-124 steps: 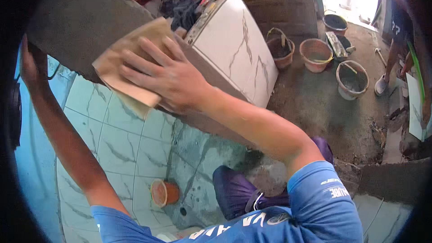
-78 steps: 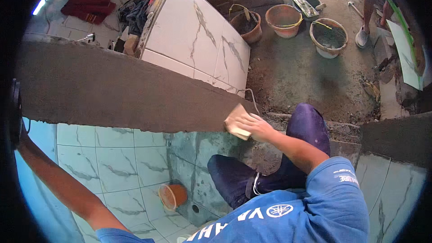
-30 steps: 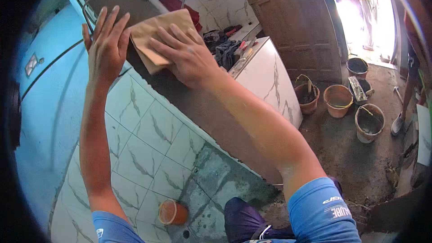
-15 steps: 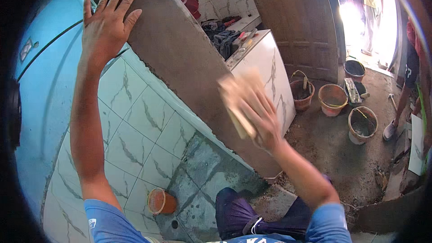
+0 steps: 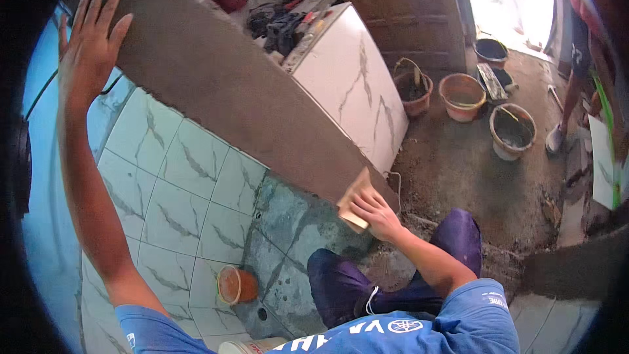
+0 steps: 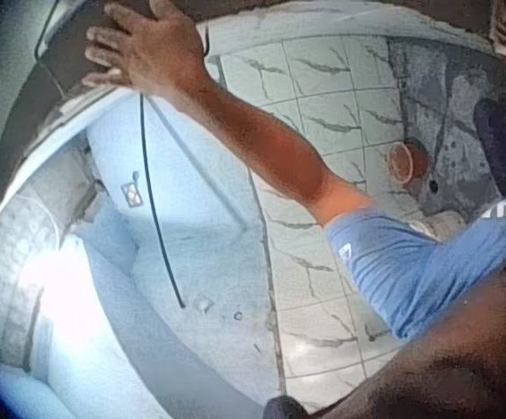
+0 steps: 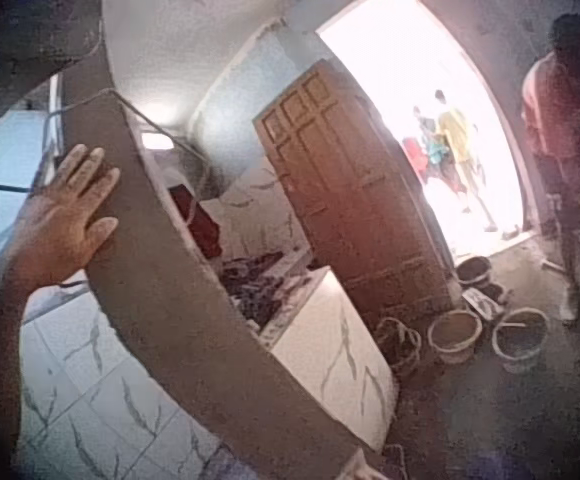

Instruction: The person smooths fresh plaster on a partition wall using a wooden float, rubs and touches the surface by hand, places a bent wire frame along the edge, and reaches into water buckets.

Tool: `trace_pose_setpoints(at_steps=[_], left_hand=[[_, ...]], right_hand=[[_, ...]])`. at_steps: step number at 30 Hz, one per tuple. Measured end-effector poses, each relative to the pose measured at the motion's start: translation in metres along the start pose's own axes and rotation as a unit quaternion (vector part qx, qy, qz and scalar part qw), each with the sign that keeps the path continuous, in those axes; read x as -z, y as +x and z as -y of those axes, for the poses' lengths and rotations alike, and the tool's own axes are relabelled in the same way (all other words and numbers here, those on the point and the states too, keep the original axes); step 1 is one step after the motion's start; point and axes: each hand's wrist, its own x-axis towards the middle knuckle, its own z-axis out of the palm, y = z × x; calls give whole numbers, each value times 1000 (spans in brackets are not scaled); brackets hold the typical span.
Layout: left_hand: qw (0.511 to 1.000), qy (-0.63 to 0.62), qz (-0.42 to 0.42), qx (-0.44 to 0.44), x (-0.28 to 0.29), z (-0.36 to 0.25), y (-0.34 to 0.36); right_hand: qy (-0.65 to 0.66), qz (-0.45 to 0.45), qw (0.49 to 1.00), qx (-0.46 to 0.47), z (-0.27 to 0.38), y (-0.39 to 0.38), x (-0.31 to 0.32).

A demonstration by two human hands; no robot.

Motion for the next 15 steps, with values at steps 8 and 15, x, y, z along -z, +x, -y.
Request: trace_pose_setpoints(at_steps=[8, 15], left_hand=[[996, -29, 42, -70, 38, -21, -3], [988, 18, 113, -102, 65, -37, -2]], right_hand=[[68, -221, 969, -83, 14, 78, 71], [126, -301, 939, 111, 27, 187, 56]])
